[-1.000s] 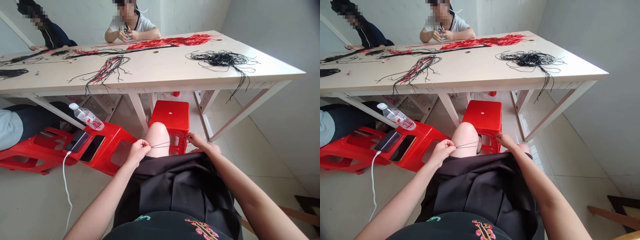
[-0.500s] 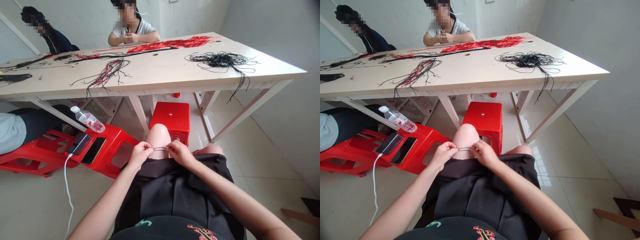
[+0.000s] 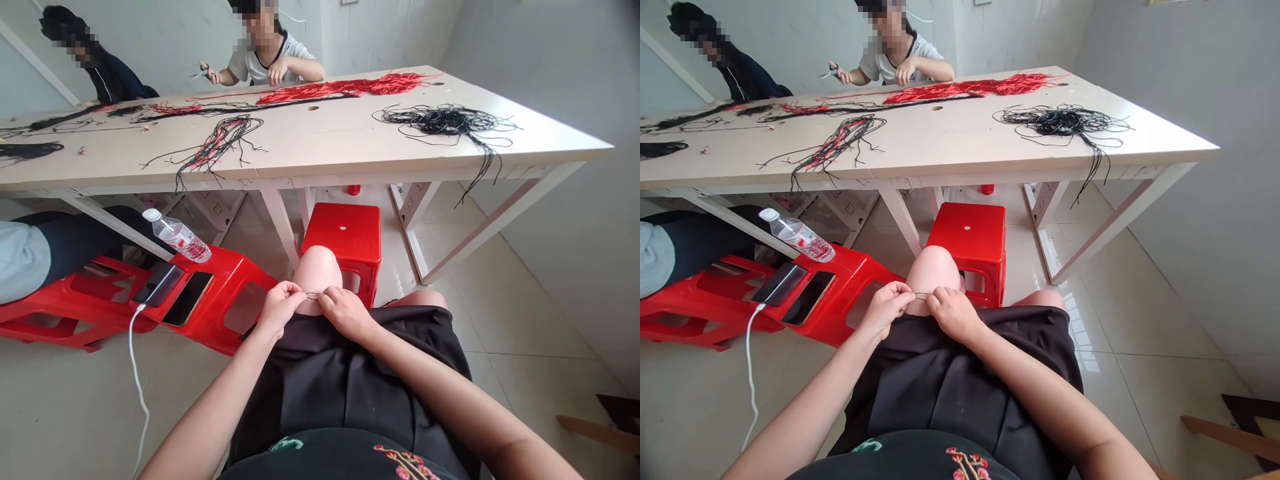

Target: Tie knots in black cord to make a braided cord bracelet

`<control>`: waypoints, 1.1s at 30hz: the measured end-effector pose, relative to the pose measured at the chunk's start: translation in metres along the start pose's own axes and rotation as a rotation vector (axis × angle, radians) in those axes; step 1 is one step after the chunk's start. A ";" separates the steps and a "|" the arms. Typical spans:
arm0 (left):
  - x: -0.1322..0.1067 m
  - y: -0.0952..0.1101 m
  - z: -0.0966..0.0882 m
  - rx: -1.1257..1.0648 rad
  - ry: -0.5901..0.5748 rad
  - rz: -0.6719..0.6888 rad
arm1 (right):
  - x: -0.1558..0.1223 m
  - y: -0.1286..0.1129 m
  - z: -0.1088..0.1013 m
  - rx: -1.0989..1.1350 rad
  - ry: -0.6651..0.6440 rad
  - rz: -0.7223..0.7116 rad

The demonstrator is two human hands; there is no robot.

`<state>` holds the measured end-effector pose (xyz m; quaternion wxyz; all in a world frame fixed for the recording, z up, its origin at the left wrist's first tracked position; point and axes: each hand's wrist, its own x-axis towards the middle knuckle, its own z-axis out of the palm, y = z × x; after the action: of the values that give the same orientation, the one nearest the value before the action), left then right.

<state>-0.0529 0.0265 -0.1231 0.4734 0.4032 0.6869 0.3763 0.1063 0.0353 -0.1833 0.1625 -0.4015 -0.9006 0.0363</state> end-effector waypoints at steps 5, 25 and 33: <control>0.004 -0.007 0.001 0.010 0.037 0.022 | -0.013 0.017 -0.001 -0.012 -0.068 -0.018; 0.004 -0.021 0.007 0.082 0.067 0.166 | 0.024 -0.016 0.023 0.490 0.306 0.549; 0.008 -0.018 0.003 0.044 0.067 0.169 | 0.040 -0.023 0.033 0.426 0.221 0.577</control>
<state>-0.0554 0.0274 -0.1430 0.4075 0.4573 0.6740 0.4131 0.0539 0.0514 -0.1997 0.3219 -0.5975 -0.6995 0.2236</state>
